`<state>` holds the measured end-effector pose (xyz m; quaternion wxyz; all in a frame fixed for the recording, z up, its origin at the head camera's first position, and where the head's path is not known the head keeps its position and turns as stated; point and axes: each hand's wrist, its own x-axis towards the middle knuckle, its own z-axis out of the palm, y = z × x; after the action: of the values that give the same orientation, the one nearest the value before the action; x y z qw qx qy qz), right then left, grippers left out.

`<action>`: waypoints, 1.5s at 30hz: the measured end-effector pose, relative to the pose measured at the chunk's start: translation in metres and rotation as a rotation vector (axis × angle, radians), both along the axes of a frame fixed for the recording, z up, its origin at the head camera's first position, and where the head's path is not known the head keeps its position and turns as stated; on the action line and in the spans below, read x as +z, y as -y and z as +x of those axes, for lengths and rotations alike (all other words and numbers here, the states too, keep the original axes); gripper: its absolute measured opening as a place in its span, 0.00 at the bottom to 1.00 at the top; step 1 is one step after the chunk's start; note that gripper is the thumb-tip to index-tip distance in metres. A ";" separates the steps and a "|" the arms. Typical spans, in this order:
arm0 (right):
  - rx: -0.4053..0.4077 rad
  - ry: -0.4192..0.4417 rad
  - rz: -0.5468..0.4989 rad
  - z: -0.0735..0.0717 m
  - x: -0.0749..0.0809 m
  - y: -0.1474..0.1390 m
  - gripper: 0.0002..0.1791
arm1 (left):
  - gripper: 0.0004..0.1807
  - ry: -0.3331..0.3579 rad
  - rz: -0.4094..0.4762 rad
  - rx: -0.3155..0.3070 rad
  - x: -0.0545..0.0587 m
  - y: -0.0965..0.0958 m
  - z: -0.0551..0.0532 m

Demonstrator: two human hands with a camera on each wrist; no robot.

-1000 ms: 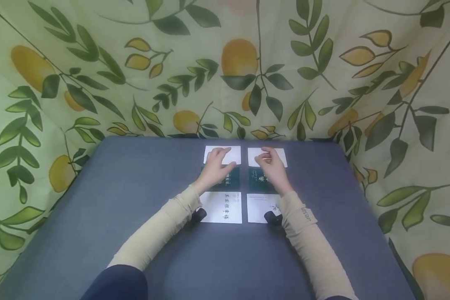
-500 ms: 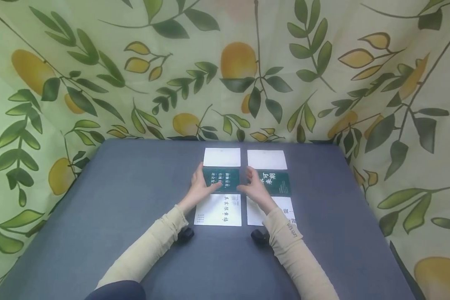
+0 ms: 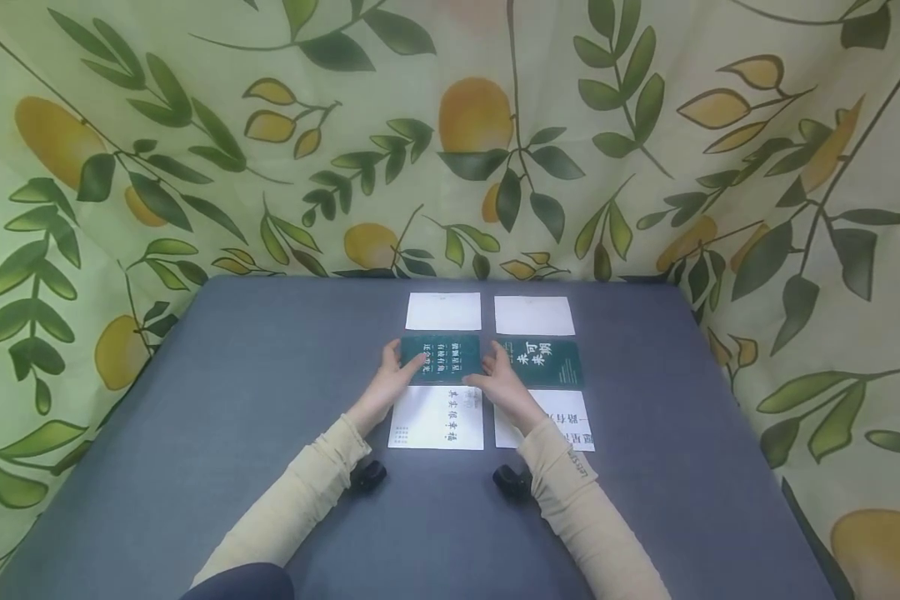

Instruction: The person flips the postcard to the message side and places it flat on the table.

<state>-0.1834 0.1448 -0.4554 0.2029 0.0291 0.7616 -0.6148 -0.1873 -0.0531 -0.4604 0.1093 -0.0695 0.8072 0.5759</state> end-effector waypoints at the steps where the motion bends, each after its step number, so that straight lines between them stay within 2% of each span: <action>1: -0.001 0.001 -0.003 0.000 0.000 0.000 0.51 | 0.44 0.006 0.005 0.010 0.000 0.000 0.000; 10: -0.013 0.003 -0.044 0.002 -0.001 0.001 0.48 | 0.42 0.024 0.029 0.044 0.001 0.000 -0.001; 15: -0.121 -0.018 -0.100 0.001 -0.005 -0.001 0.42 | 0.40 0.052 0.081 0.069 0.002 0.000 -0.002; 20: -0.211 -0.046 -0.132 0.000 -0.003 0.001 0.39 | 0.39 0.034 0.118 0.079 0.005 0.000 -0.001; 26: -0.249 -0.072 -0.105 -0.001 0.001 0.004 0.35 | 0.38 -0.026 0.131 0.095 0.011 -0.002 -0.001; 35: -0.291 -0.114 -0.144 -0.001 0.002 0.002 0.34 | 0.30 -0.224 0.093 0.107 0.020 -0.003 -0.003; 39: -0.307 -0.133 -0.147 -0.002 0.003 0.002 0.33 | 0.28 -0.281 0.075 0.113 0.021 -0.003 -0.002; 45: -0.282 -0.151 -0.133 -0.002 0.004 0.003 0.36 | 0.29 -0.355 0.082 0.103 0.019 -0.001 -0.001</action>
<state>-0.1858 0.1416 -0.4516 0.0585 0.0759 0.7206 -0.6867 -0.1881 -0.0519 -0.4413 -0.0618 -0.0033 0.7852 0.6162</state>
